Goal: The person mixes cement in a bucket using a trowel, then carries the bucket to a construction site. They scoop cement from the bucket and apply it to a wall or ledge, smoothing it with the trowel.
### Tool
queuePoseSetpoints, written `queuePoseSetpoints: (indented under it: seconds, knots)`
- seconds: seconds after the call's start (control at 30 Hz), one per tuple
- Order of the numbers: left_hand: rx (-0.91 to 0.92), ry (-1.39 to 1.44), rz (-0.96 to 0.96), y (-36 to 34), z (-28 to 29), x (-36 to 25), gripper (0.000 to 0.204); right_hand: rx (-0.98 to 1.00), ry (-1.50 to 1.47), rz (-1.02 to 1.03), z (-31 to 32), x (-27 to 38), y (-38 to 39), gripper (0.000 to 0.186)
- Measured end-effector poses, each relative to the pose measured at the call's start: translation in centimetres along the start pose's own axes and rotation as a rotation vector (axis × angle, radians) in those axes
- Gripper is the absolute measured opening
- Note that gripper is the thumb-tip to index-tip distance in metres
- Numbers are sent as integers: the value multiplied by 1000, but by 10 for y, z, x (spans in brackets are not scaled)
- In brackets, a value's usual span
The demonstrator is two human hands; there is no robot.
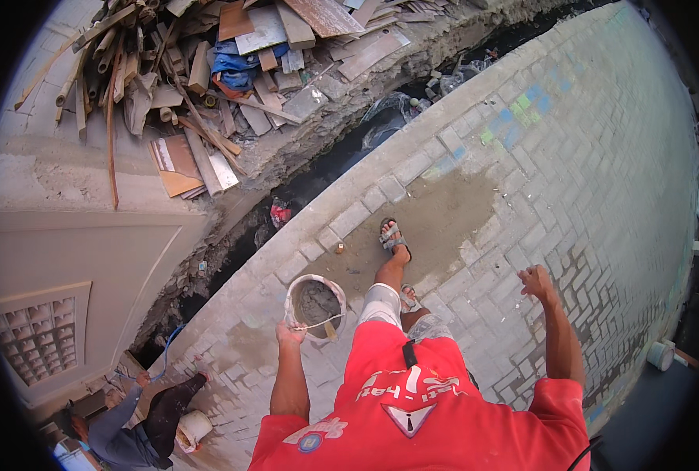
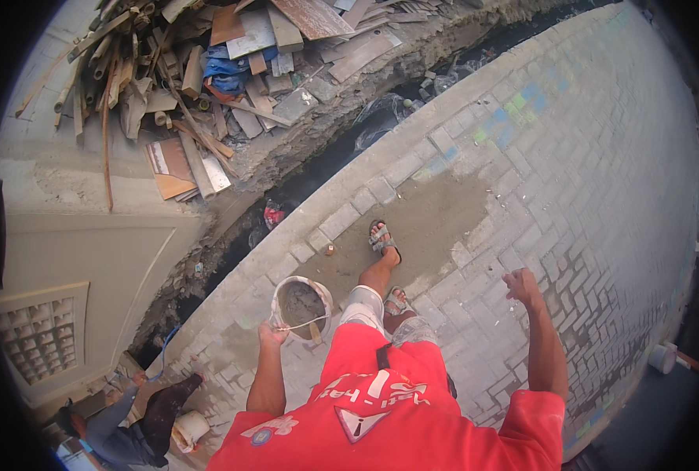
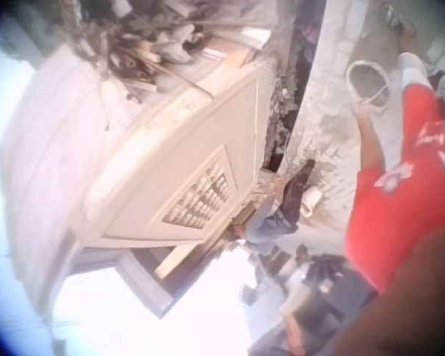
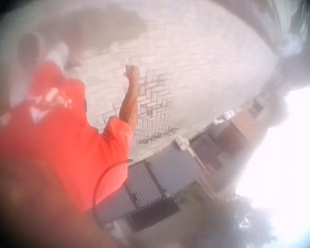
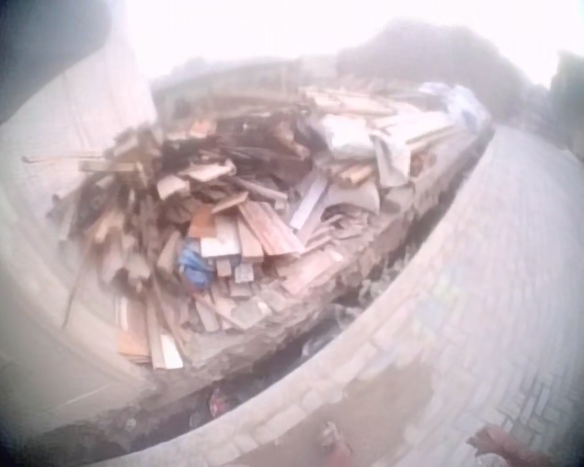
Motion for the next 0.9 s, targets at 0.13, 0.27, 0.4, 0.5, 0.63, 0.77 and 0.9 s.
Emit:
queuePoseSetpoints:
  seconds: [0.13,0.27,0.4,0.5,0.63,0.77,0.9]
  knots:
    - [190,-51,-24,-6,-128,58,33,121,82,-112,32,46,-40,37]
    - [300,-36,-7,0,-242,111,33,167,108,-246,73,54,-75,32]
    - [310,-58,16,18,-327,137,29,303,423,-264,100,46,-103,26]
    - [296,-68,31,36,-395,158,27,421,605,-143,116,61,-126,36]
    - [313,-63,63,64,-472,180,24,318,-11,-377,161,87,-158,52]
    - [252,-93,32,87,-530,210,23,316,21,-376,192,112,-216,57]
    - [232,-67,19,112,-576,241,23,418,55,-330,225,141,-298,55]
Point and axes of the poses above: each hand's wrist, its own y-axis away from the middle knuckle, its own z-axis out of the back of the hand, x = y × z, the point moved 7 cm from there along -y, towards the middle knuckle, and after that the axes turned 10 degrees about -z, right-handed, at the moved point
